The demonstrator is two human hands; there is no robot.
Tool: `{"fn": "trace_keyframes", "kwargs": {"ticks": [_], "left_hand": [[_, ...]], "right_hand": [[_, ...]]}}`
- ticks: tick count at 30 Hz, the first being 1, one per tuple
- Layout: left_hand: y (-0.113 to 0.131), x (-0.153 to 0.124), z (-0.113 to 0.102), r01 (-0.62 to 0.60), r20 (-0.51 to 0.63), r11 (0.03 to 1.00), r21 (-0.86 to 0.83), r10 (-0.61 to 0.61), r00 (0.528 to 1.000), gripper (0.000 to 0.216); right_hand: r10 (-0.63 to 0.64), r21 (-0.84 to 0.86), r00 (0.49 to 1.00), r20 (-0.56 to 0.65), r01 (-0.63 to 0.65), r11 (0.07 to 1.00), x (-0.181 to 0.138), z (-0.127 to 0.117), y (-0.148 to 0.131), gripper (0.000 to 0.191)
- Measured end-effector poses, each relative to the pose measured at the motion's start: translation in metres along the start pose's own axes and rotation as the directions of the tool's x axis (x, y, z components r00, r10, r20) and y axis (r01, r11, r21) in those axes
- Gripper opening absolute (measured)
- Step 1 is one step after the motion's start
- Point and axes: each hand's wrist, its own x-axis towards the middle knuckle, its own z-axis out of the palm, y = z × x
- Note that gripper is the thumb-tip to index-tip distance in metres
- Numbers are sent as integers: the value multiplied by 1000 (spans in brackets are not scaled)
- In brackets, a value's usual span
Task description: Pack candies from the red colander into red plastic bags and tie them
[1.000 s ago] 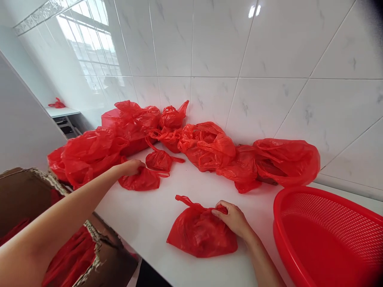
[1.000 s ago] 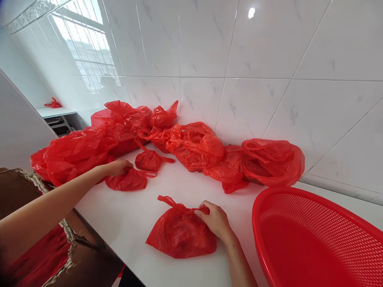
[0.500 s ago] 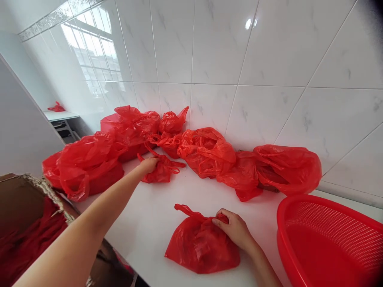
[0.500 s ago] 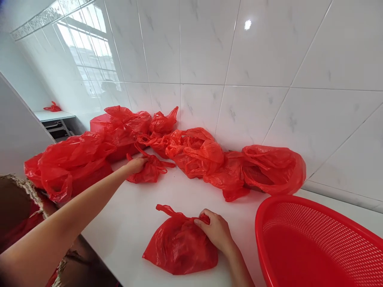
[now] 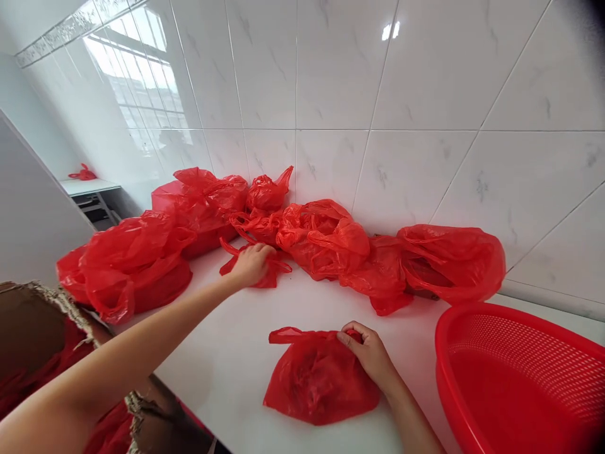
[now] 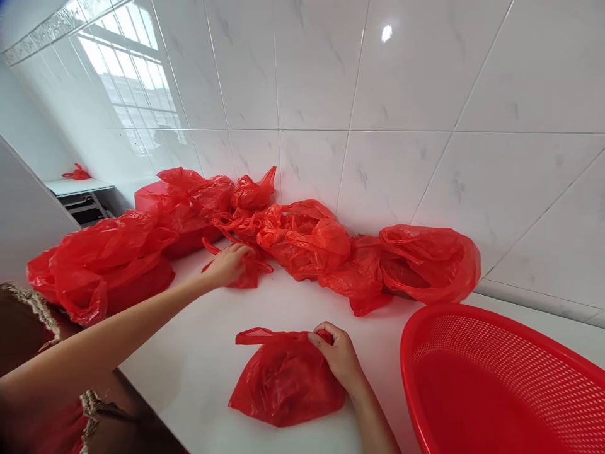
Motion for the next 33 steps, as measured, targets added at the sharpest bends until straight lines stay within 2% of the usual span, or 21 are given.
{"fn": "trace_keyframes", "kwargs": {"ticks": [2, 4, 5, 7, 8, 10, 13, 15, 19, 21, 22, 24, 26, 27, 29, 33], "left_hand": [[40, -26, 0, -163, 97, 984, -76, 170, 981, 36], [79, -54, 8, -288, 211, 946, -147, 315, 925, 48], [94, -66, 14, -329, 254, 929, -170, 364, 896, 58], [111, -82, 25, -360, 323, 913, -193, 406, 855, 52], [111, -85, 27, -364, 347, 909, -202, 414, 842, 41], [98, -83, 25, -367, 390, 901, -232, 432, 813, 25], [53, -67, 1, -355, 452, 890, -287, 452, 769, 16], [19, -52, -20, -302, 481, 915, -268, 399, 781, 15], [-37, -26, -48, -189, 471, 971, -149, 238, 850, 17], [-53, -18, -49, -130, 378, 989, -66, 145, 915, 22], [-58, -17, -46, -88, 296, 996, -17, 89, 951, 25], [-60, -20, -36, 18, 86, 997, 72, -24, 996, 32], [-54, -32, -19, 101, -95, 987, 127, -89, 991, 39], [-49, -40, -8, 113, -146, 983, 144, -92, 985, 41], [-38, -59, 17, 74, -160, 982, 172, -47, 986, 47], [-25, -83, 62, -60, -64, 977, 206, 75, 995, 69]], "right_hand": [[4, 62, 998, -58, 0, 998, 0, 11, -2, 38], [12, 123, 996, -88, -1, 992, -3, 24, -8, 37], [13, 155, 996, -87, 0, 988, -6, 29, -11, 37], [13, 217, 998, -65, 1, 976, -11, 38, -16, 37], [15, 244, 998, -61, 0, 970, -13, 40, -18, 37], [34, 282, 996, -80, -10, 959, -14, 40, -19, 38], [101, 342, 984, -145, -46, 938, -10, 34, -14, 40], [135, 384, 983, -127, -77, 920, -6, 30, -9, 41], [116, 356, 993, -36, -95, 930, -2, 28, -3, 39], [97, 338, 995, -17, -86, 937, -2, 28, -1, 39], [89, 337, 996, -12, -80, 938, -3, 29, -1, 38], [82, 340, 997, -1, -76, 937, -3, 29, 0, 38], [77, 341, 997, 9, -75, 937, -3, 28, -1, 37], [75, 339, 997, 13, -75, 938, -3, 28, -2, 37], [69, 334, 997, 18, -71, 940, -4, 27, -4, 36], [59, 321, 998, 21, -63, 945, -5, 27, -6, 36]]}}
